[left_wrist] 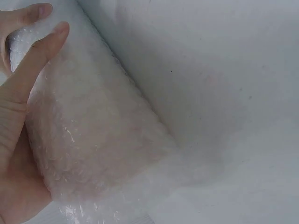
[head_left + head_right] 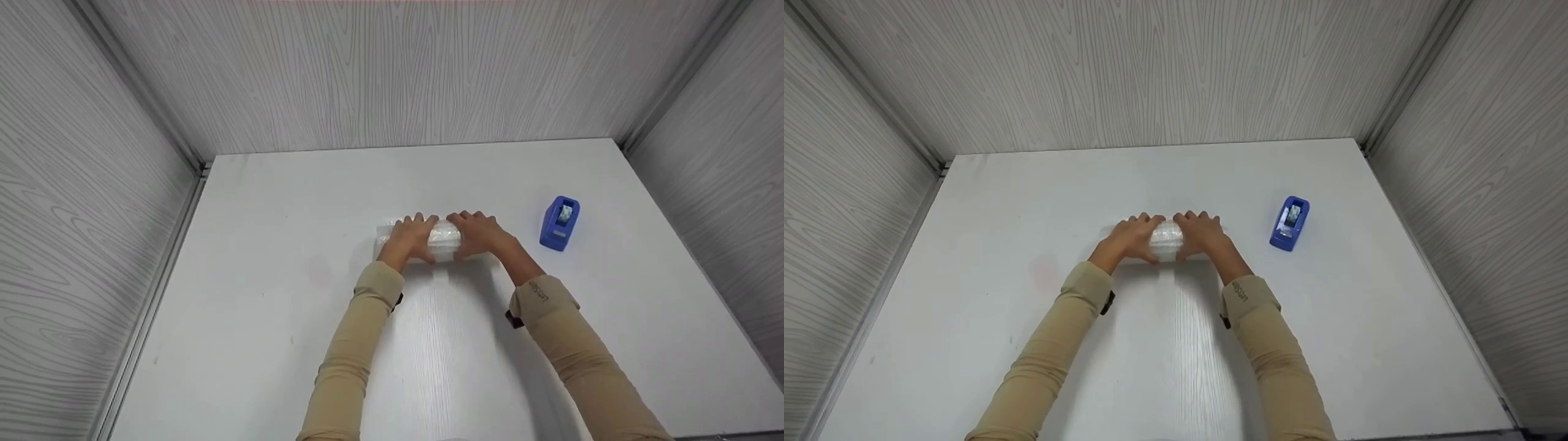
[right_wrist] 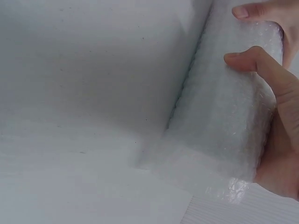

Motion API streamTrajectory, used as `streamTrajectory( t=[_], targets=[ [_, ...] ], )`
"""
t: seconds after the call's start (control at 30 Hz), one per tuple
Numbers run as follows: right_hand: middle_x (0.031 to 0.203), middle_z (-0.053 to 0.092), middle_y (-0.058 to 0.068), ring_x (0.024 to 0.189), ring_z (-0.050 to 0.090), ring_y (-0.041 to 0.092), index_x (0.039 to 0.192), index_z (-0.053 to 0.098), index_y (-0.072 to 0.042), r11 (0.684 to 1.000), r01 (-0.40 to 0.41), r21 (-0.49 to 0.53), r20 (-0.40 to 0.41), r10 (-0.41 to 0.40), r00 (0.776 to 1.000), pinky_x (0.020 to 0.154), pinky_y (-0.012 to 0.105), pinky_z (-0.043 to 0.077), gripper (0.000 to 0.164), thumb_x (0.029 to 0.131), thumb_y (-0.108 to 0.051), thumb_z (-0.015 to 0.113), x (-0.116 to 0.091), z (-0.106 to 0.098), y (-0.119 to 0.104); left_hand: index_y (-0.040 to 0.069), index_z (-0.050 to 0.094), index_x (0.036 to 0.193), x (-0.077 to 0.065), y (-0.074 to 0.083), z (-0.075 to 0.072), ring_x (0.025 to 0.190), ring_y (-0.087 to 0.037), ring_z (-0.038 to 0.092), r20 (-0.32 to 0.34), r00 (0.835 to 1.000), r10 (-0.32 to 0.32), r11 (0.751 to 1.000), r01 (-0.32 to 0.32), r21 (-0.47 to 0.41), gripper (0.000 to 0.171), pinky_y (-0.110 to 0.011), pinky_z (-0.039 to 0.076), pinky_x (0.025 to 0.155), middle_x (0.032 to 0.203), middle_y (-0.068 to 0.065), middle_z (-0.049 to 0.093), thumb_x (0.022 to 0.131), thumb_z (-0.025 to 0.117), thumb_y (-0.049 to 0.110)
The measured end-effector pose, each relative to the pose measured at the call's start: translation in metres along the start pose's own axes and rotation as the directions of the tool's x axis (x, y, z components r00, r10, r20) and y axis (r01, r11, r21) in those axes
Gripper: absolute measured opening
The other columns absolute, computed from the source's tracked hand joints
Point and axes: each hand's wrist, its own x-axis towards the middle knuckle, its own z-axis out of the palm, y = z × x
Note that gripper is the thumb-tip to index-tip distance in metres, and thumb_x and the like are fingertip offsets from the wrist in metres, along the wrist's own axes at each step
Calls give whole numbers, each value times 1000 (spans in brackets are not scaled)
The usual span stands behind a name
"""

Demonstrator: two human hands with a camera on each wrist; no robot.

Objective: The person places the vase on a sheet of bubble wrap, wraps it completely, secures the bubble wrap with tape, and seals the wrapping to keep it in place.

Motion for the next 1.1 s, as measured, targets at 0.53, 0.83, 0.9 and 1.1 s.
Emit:
streamTrajectory(
  t=[0.53, 0.83, 0.9, 1.1],
  targets=[
    [121, 49, 22, 113, 44, 40, 133, 39, -1, 997, 16, -80, -4, -16, 1000, 97, 51, 32, 82, 69, -37, 77, -1, -1, -5, 17, 35, 140, 0, 2, -6, 110, -34, 46, 46, 998, -41, 999, 42, -24, 87, -44, 37, 93, 125, -13, 48, 68, 80, 36],
    [131, 40, 23, 122, 34, 39, 136, 32, 2, 984, 20, -179, -106, -39, 994, 103, 53, 22, 92, 66, -33, 81, -10, 13, -16, 17, 30, 144, 2, 6, -9, 122, -38, 37, 137, 988, -72, 990, 87, -113, 90, -47, 30, 100, 138, -15, 38, 71, 78, 37],
    [126, 44, 22, 118, 38, 38, 133, 36, 1, 983, 42, -180, -171, -74, 982, 100, 52, 26, 89, 64, -31, 82, -9, 19, -14, 16, 29, 144, 2, 4, -10, 123, -37, 36, 155, 986, -66, 986, 89, -143, 90, -46, 29, 101, 139, -15, 36, 71, 78, 37],
    [121, 47, 19, 113, 42, 37, 128, 42, -2, 986, 70, -153, -242, -106, 965, 95, 51, 31, 86, 61, -32, 85, -3, 24, -10, 11, 29, 143, 1, 3, -10, 119, -35, 40, 129, 990, -56, 996, 64, -65, 91, -43, 31, 100, 133, -17, 41, 72, 76, 42]
  ],
)
